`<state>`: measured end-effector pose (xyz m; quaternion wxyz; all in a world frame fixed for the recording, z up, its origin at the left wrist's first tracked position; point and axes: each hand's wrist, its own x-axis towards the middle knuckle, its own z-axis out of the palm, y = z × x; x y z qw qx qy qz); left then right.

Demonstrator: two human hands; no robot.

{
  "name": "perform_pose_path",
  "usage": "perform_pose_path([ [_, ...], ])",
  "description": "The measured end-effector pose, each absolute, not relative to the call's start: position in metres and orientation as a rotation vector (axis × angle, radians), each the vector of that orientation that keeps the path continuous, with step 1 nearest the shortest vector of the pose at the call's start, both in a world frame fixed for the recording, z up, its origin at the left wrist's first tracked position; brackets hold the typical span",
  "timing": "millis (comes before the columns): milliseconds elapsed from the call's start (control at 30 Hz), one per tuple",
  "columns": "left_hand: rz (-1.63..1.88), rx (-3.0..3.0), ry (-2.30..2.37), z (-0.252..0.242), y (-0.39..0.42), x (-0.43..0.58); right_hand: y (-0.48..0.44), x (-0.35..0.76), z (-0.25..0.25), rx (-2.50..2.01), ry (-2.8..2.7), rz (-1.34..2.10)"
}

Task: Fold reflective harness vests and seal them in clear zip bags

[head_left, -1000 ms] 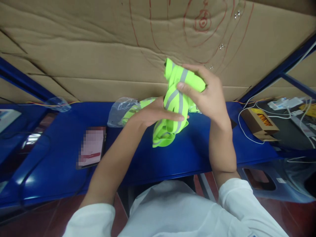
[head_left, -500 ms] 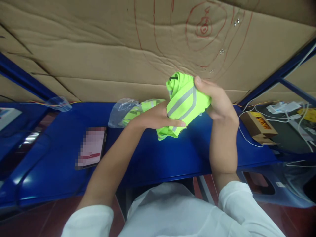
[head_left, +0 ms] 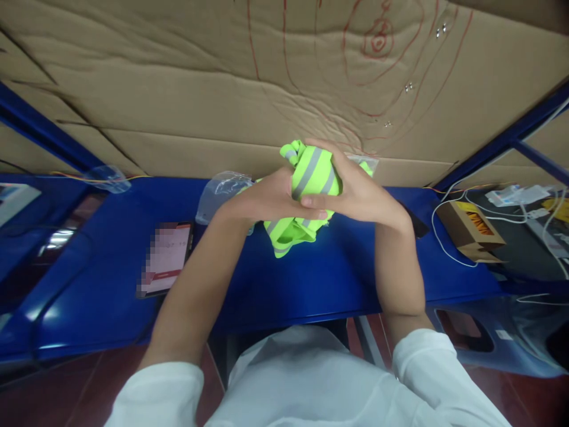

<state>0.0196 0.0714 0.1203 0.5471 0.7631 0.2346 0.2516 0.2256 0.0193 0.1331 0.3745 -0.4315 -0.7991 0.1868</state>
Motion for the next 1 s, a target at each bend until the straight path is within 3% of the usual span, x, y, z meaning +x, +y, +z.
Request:
perform_pose_path([
  [233, 0.507, 1.232, 0.424, 0.096, 0.074, 0.047, 0.028, 0.236, 0.132, -1.217, -1.685, 0.17],
  [600, 0.624, 1.296, 0.451, 0.087, 0.084, 0.046, 0.035, 0.27, 0.132, -1.055, -1.914, 0.672],
  [1000, 0.539, 1.485, 0.605, 0.105, 0.083, 0.032, 0.027, 0.271, 0.136, -1.024, -1.688, 0.851],
])
